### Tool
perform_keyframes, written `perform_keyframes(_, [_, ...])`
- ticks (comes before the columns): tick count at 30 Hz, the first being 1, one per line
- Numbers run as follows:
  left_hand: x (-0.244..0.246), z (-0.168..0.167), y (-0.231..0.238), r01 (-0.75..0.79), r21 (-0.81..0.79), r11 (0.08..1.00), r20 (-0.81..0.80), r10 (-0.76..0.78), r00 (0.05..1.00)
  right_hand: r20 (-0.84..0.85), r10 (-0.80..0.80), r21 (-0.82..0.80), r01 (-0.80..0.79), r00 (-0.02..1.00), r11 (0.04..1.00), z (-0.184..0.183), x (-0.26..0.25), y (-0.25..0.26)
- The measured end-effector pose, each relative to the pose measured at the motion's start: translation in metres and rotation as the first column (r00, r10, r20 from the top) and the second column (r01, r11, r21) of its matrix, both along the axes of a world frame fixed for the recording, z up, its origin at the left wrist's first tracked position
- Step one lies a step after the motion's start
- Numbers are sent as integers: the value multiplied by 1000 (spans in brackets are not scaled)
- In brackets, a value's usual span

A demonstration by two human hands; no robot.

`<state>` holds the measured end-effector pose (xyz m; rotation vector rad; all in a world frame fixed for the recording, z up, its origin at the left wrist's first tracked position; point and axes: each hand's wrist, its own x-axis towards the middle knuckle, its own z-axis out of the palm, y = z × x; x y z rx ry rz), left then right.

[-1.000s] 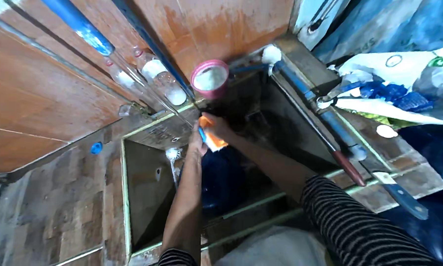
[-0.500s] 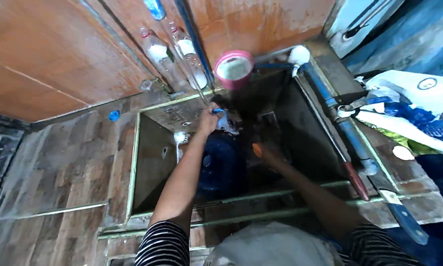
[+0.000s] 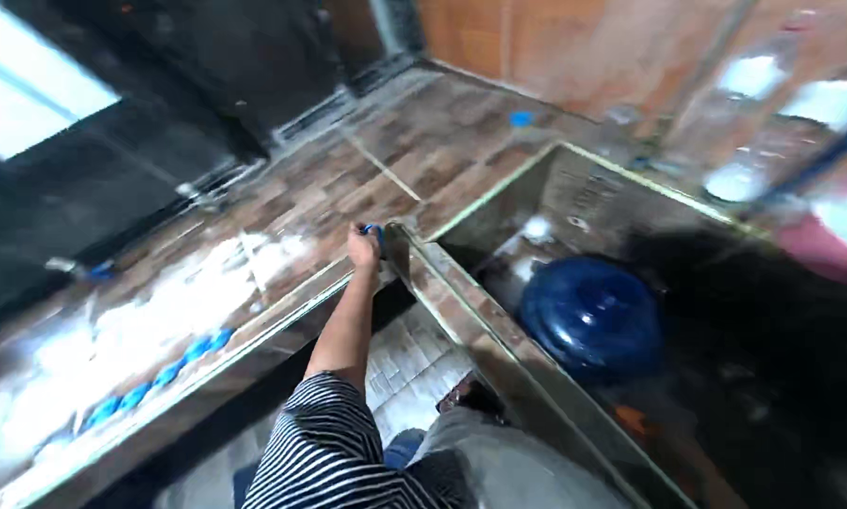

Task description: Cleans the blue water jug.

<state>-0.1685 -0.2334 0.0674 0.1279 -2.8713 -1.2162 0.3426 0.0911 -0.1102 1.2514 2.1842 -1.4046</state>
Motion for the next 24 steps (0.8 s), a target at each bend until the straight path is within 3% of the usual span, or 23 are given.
perform_keyframes(2, [-14, 6, -72, -186, -43, 982, -17, 185, 982, 80, -114, -34, 117, 990, 993, 41, -17, -20])
perform_keyframes(3, [-20, 5, -105, -261, 10, 965, -15, 261, 965, 122, -90, -21, 94, 988, 995, 48, -18, -22])
perform_keyframes(5, [-20, 4, -151, -407, 64, 911, 26, 406, 913, 230, 75, 80, -96, 970, 992, 34, -12, -15])
perform_keyframes(6, [-17, 4, -165, -451, 9, 893, 33, 450, 892, 246, 128, 121, -161, 961, 980, 25, -11, -12])
perform_keyframes(8, [-14, -4, -167, -386, -125, 914, -11, 388, 922, 199, 143, 202, -183, 969, 962, 22, -12, -16])
perform_keyframes(9, [-6, -4, -146, -275, -142, 951, -43, 272, 961, 201, 117, 222, -162, 973, 961, 23, -14, -17])
perform_keyframes(11, [25, -7, -76, 94, -62, 994, -145, -103, 984, 216, 52, 202, -97, 975, 974, 22, -14, -14])
perform_keyframes(13, [79, -11, 8, 500, 42, 865, -183, -486, 855, 172, -16, 190, -17, 985, 982, 19, -11, -10])
perform_keyframes(15, [142, -19, 83, 768, 46, 639, -104, -762, 640, 125, -105, 189, 80, 987, 979, 18, -5, -8])
perform_keyframes(17, [198, -31, 147, 883, 66, 465, -17, -884, 466, 213, -173, 153, 142, 962, 978, 40, -6, -7])
perform_keyframes(18, [221, -38, 175, 903, 96, 419, 13, -908, 420, 271, -192, 134, 161, 943, 978, 44, -7, -5])
perform_keyframes(19, [240, -44, 201, 901, 150, 406, 18, -913, 408, 295, -213, 127, 183, 931, 975, 43, -6, -3])
perform_keyframes(22, [266, -46, 270, 798, 363, 480, -32, -850, 526, 218, -297, 125, 276, 930, 953, 45, -3, -5])
perform_keyframes(24, [263, -29, 312, 844, 316, 434, 3, -890, 456, 159, -381, 72, 374, 911, 924, 53, -2, -1])
